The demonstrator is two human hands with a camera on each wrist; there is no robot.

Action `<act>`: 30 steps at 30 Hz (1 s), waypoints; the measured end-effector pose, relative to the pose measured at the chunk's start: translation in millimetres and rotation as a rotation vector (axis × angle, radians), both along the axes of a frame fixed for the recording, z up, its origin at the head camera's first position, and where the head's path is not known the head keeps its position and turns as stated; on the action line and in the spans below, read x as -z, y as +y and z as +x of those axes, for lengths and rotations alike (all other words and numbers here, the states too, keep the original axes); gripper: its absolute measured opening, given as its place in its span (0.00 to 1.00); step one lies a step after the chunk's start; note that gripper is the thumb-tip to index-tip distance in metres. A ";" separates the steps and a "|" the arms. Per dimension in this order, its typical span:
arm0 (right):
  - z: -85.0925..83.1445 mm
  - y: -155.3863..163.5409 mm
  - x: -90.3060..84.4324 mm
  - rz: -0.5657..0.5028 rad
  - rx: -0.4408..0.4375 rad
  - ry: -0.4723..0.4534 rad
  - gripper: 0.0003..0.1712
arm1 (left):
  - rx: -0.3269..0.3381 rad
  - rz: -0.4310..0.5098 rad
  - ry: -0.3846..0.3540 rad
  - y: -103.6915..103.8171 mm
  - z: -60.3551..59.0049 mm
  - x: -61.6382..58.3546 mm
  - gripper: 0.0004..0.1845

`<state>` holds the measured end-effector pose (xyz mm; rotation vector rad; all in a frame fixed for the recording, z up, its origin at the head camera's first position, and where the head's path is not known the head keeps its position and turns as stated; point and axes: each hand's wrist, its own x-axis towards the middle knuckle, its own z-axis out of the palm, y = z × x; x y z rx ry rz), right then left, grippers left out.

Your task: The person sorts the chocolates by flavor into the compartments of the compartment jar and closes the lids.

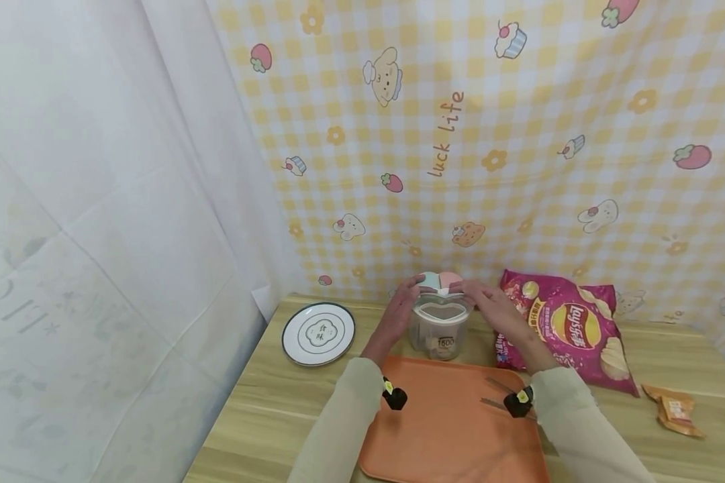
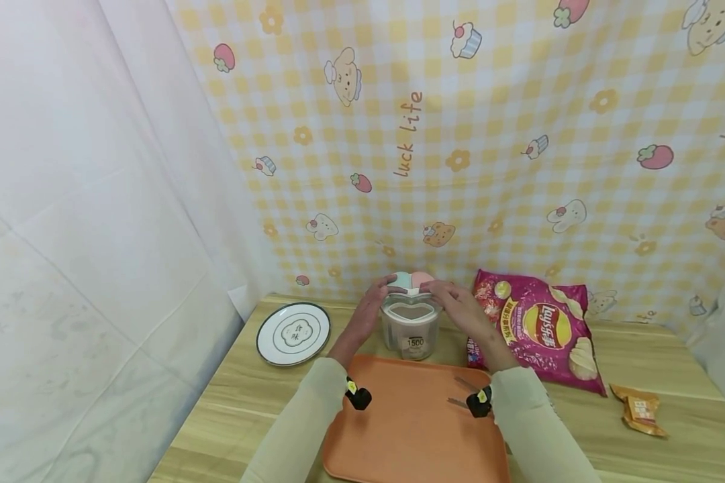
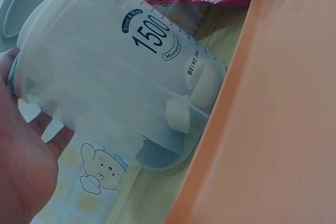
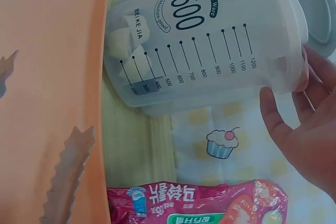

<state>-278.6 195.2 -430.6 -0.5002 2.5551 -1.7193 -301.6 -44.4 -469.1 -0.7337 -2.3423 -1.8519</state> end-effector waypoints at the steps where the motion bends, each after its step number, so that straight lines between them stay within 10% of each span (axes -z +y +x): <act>1: -0.3 0.3 1.1 0.002 -0.003 0.003 0.29 | 0.002 -0.013 0.007 0.0 0.1 0.0 0.27; 22: 0.8 1.9 10.1 -0.010 -0.036 0.048 0.22 | 0.120 0.007 0.041 -6.8 6.4 -9.0 0.16; 30: 0.1 3.4 11.3 -0.011 -0.047 0.065 0.21 | 0.067 0.006 0.033 -4.2 1.4 2.7 0.17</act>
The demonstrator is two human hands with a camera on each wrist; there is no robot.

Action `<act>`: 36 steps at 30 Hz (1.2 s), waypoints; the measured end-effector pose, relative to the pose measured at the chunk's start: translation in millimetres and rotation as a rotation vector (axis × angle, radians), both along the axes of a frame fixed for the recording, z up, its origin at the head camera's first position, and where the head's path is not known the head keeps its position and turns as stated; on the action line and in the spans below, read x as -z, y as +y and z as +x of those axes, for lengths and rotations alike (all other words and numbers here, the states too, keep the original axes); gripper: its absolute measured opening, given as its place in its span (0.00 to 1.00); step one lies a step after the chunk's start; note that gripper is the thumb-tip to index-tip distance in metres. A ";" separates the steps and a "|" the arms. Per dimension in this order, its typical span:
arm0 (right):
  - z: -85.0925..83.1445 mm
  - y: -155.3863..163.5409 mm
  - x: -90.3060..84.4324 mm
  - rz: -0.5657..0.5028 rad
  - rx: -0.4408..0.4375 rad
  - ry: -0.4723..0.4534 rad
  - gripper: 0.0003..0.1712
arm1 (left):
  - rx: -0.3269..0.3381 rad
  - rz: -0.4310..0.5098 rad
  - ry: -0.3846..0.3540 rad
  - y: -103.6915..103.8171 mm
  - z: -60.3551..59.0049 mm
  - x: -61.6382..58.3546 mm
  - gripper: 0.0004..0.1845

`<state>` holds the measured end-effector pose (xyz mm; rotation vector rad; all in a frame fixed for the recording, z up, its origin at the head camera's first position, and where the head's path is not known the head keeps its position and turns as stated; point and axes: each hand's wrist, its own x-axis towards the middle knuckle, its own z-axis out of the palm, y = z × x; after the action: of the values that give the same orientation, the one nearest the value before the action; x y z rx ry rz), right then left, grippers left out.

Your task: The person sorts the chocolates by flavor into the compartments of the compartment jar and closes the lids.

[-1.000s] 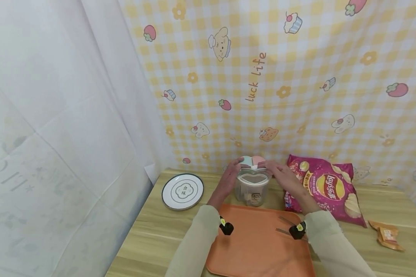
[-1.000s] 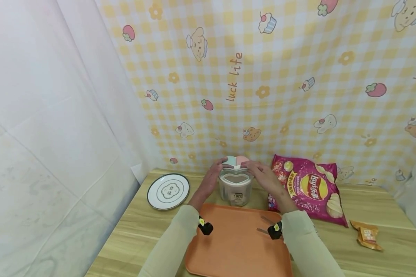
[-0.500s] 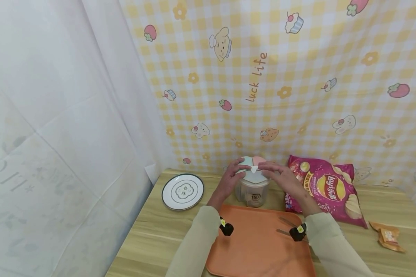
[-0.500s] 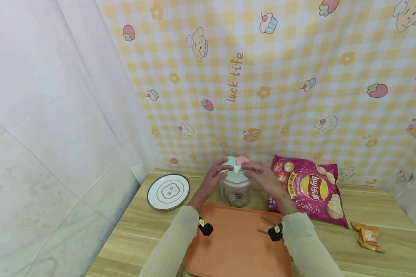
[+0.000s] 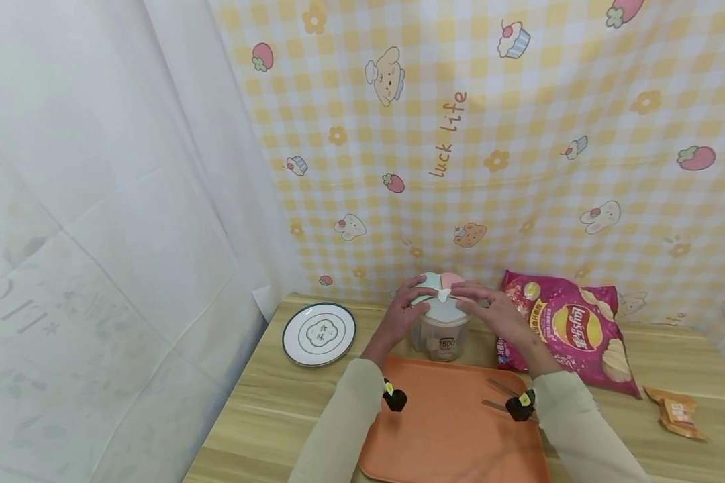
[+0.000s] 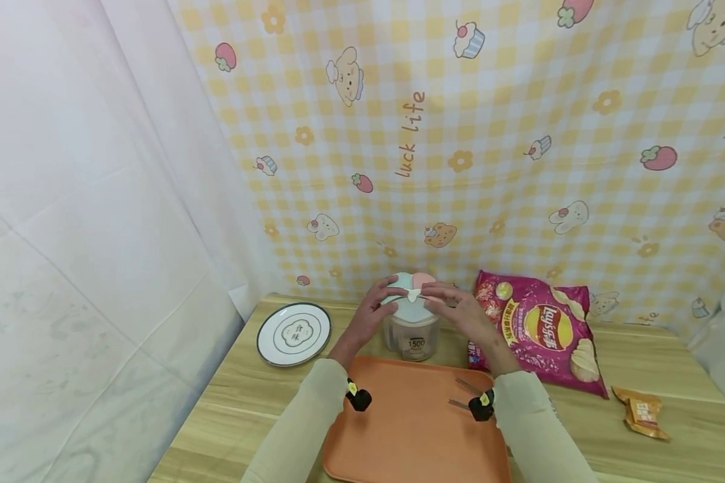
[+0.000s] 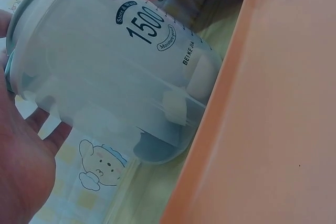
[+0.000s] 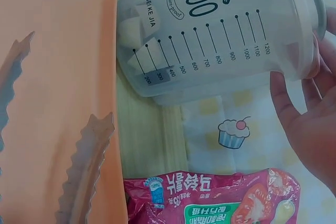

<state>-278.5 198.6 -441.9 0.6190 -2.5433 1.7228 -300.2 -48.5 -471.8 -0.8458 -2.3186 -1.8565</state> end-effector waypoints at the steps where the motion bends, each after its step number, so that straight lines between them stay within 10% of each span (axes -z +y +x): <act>1: -0.2 0.2 -0.3 0.001 -0.001 0.001 0.21 | -0.008 -0.002 -0.002 0.0 -0.4 0.8 0.17; 36: 13.9 0.4 -7.0 0.165 -0.023 0.181 0.24 | -0.041 -0.077 0.053 -7.2 6.5 -4.9 0.16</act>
<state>-264.7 199.0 -434.9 0.7756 -2.5749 1.4003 -293.7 -55.7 -466.9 -0.8382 -2.3708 -1.7170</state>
